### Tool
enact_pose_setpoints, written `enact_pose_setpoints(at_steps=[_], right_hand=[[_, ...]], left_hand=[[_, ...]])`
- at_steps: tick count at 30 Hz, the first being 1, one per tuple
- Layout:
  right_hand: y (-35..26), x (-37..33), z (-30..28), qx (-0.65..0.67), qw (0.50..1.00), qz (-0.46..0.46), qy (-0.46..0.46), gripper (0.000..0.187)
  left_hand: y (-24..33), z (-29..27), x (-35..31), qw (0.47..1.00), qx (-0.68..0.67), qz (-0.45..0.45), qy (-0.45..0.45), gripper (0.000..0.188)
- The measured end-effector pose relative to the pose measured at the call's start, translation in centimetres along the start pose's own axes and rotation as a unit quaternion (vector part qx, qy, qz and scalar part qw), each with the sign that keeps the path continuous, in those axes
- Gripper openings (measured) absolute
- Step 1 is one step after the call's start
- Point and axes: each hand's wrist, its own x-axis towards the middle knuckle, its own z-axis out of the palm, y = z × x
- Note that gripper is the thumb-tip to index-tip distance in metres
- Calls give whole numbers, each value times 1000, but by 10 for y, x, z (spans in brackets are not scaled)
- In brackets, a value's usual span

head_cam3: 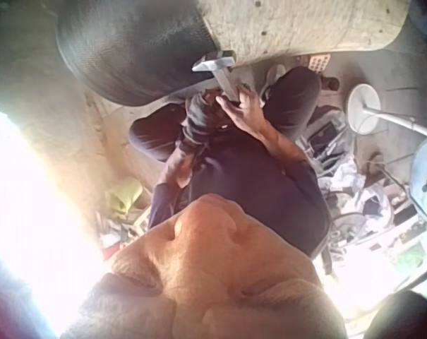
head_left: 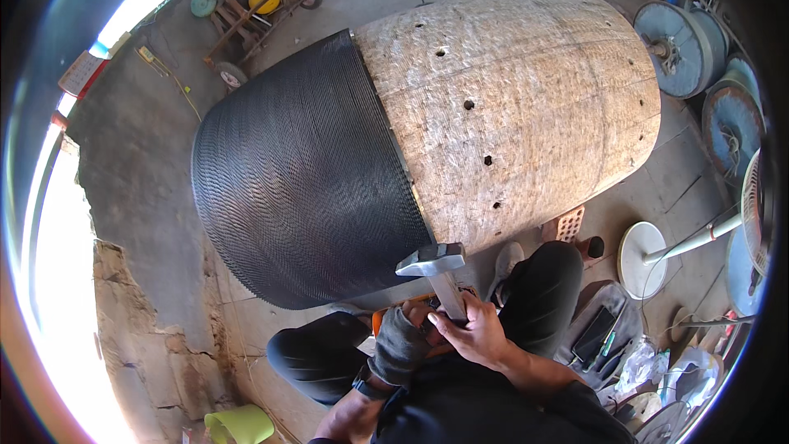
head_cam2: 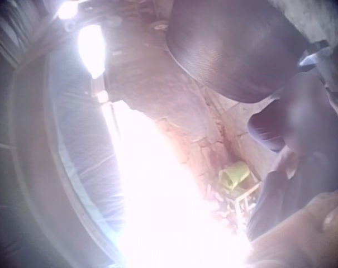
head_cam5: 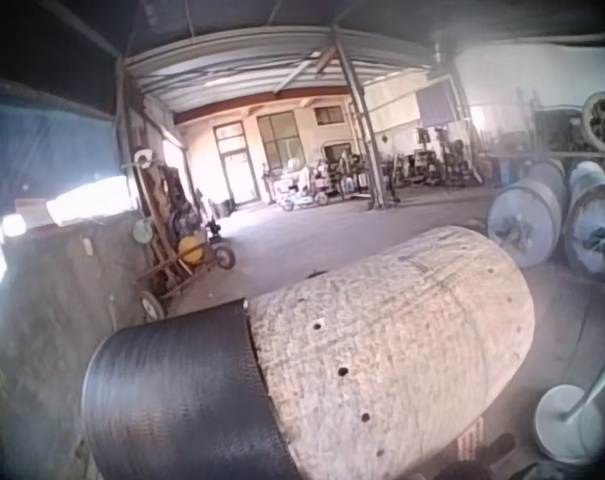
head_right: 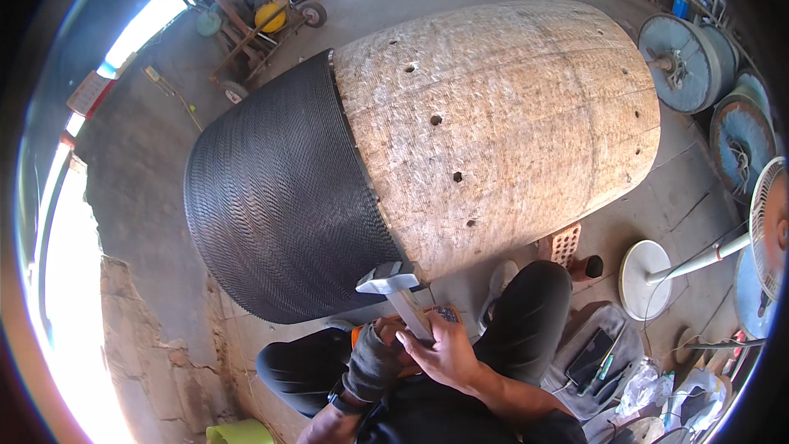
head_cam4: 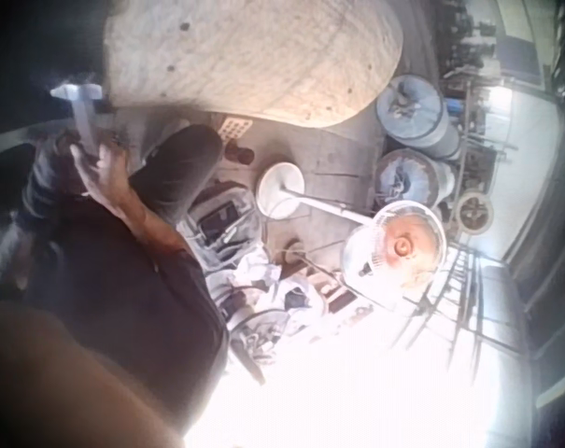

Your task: The person sits on the floor and uses a tool to adjust a circular object with spokes. They then stand, walk to a table, and inspect two cylindrical metal parts. Finally, they return to a large cylindrical object and hammer a mesh material onto its surface.

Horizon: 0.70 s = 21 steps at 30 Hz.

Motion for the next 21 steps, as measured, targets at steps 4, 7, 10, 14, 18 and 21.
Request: enact_pose_setpoints(at_steps=[4, 7, 10, 14, 18, 21], right_hand=[[5, 6, -9, -73, 994, -86, -1, 25], [5, 14, -6, -51, 987, -150, 10, 24], [2, 14, -10, -41, 995, -90, 32, 24], [2, 22, -20, -18, 997, -42, 67, 23], [17, 25, -27, -37, 990, -83, 104, 20], [18, 22, -34, -69, 989, -85, 97, 24]], left_hand=[[6, -13, 13, 999, -16, 33, 12, 36], [21, -24, 29, 984, -170, -45, -10, 33], [18, -30, 35, 991, -120, -56, -8, 28], [27, -45, 52, 989, -122, -87, 19, 18], [21, -54, 75, 982, -148, -56, 104, 14], [36, -82, 115, 981, -116, -54, 144, 11]])
